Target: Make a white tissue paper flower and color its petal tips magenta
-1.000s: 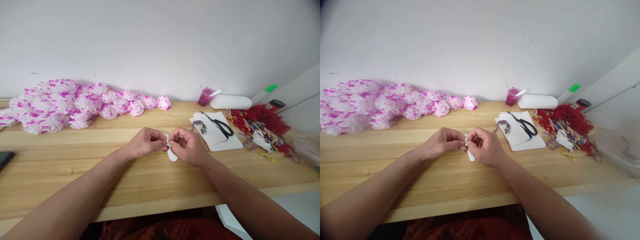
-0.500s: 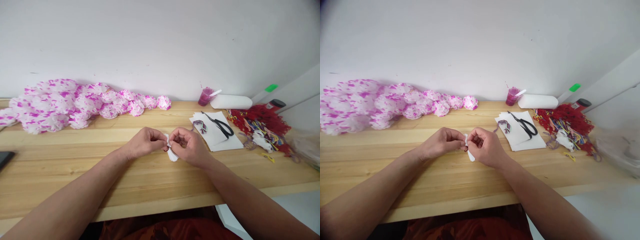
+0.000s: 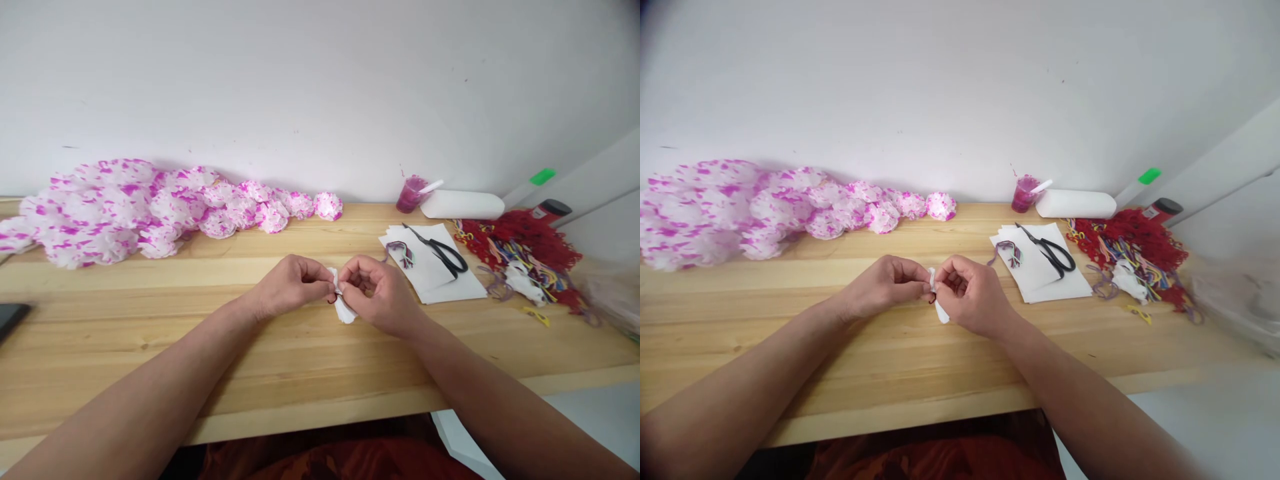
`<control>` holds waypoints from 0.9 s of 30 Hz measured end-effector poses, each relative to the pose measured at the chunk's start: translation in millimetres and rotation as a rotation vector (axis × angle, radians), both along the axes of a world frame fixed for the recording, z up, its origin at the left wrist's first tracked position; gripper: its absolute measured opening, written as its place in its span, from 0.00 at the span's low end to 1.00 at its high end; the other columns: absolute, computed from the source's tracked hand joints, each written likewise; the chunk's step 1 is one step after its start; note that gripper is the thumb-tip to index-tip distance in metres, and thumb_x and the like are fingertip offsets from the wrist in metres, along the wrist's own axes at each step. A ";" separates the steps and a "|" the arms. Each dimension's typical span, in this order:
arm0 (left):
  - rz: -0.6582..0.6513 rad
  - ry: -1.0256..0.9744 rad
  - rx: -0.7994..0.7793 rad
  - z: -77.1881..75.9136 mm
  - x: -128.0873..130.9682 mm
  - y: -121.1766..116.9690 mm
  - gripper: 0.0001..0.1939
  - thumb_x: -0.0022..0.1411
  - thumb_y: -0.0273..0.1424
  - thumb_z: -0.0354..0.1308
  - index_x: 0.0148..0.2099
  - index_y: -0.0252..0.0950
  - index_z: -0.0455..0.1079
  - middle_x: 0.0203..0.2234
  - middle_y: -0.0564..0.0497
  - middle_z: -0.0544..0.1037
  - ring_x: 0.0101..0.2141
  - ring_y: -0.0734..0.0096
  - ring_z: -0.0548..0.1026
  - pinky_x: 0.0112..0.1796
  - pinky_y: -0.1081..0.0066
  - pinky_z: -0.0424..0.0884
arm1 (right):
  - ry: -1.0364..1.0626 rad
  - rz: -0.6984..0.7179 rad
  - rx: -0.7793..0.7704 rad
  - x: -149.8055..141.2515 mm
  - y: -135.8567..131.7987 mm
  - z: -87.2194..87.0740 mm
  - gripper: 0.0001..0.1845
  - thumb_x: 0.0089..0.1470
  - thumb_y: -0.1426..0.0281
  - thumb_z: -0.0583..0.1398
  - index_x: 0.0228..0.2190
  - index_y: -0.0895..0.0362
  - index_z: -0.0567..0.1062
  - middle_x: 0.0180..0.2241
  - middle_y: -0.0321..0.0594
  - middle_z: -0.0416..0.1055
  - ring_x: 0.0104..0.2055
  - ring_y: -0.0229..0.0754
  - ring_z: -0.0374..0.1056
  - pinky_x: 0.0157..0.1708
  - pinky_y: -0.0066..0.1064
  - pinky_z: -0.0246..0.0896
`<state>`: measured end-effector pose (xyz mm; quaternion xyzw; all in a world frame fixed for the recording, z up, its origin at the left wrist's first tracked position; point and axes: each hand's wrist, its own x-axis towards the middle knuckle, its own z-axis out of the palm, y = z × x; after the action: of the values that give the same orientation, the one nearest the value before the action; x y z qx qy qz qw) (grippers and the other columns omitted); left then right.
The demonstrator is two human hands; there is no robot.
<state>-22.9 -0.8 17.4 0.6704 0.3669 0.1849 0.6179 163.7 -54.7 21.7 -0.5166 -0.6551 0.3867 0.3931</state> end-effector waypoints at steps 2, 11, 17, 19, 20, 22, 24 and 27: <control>0.014 -0.014 -0.007 -0.6 0.1 -0.2 0.07 0.57 0.31 0.60 0.32 0.33 0.77 0.29 0.49 0.81 0.30 0.72 0.74 0.34 0.73 0.67 | -0.026 -0.010 0.058 0.0 -0.5 1.4 0.02 0.50 0.74 0.60 0.27 0.56 0.70 0.24 0.34 0.69 0.24 0.33 0.63 0.24 0.25 0.60; 0.109 -0.035 0.049 -1.7 2.0 -1.4 0.11 0.59 0.36 0.60 0.32 0.32 0.75 0.27 0.48 0.80 0.29 0.72 0.74 0.32 0.73 0.67 | -0.233 -0.059 0.339 0.3 -3.1 -2.0 0.03 0.51 0.75 0.61 0.28 0.55 0.72 0.26 0.34 0.72 0.26 0.35 0.63 0.27 0.28 0.59; 0.198 0.006 0.160 -1.5 4.0 -6.1 0.09 0.57 0.34 0.60 0.31 0.33 0.74 0.25 0.52 0.78 0.26 0.74 0.71 0.27 0.75 0.65 | -0.292 -0.100 0.421 0.2 -1.9 -8.9 0.03 0.50 0.74 0.61 0.29 0.55 0.72 0.26 0.34 0.72 0.27 0.36 0.65 0.29 0.29 0.60; 0.213 0.010 0.212 -0.7 4.5 -8.3 0.08 0.57 0.33 0.60 0.31 0.33 0.74 0.25 0.51 0.78 0.27 0.74 0.71 0.27 0.75 0.65 | -0.304 -0.106 0.424 0.6 -1.5 -10.4 0.03 0.50 0.74 0.61 0.30 0.55 0.72 0.26 0.34 0.73 0.28 0.37 0.66 0.30 0.29 0.60; 0.218 0.015 0.246 -0.3 4.8 -9.3 0.08 0.57 0.33 0.60 0.31 0.33 0.74 0.26 0.51 0.78 0.27 0.74 0.71 0.27 0.75 0.65 | -0.313 -0.108 0.430 0.8 -1.4 -10.8 0.03 0.50 0.74 0.61 0.30 0.55 0.72 0.27 0.34 0.73 0.28 0.37 0.67 0.30 0.29 0.60; 0.229 0.031 0.323 0.2 5.3 -10.9 0.08 0.57 0.32 0.59 0.31 0.33 0.75 0.26 0.51 0.79 0.27 0.73 0.72 0.28 0.75 0.66 | -0.335 -0.110 0.457 1.0 -1.5 -11.1 0.03 0.51 0.75 0.61 0.30 0.55 0.73 0.27 0.34 0.73 0.29 0.37 0.68 0.31 0.29 0.61; 0.237 0.044 0.396 0.3 5.9 -11.9 0.07 0.58 0.32 0.59 0.31 0.33 0.75 0.26 0.52 0.79 0.27 0.74 0.71 0.28 0.75 0.66 | -0.363 -0.113 0.500 0.9 -1.8 -11.0 0.03 0.51 0.75 0.61 0.30 0.55 0.73 0.27 0.35 0.74 0.30 0.38 0.68 0.32 0.30 0.61; 0.241 0.052 0.498 0.4 6.7 -13.3 0.06 0.58 0.30 0.58 0.30 0.34 0.74 0.25 0.53 0.78 0.26 0.75 0.71 0.27 0.76 0.66 | -0.408 -0.111 0.548 0.6 -2.8 -10.7 0.02 0.52 0.74 0.60 0.31 0.56 0.73 0.27 0.36 0.74 0.30 0.39 0.68 0.34 0.31 0.61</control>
<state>-16.2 -14.2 17.8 0.7577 0.4031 0.3243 0.3979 164.4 -57.5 11.0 -0.4932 -0.7706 0.0631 0.3987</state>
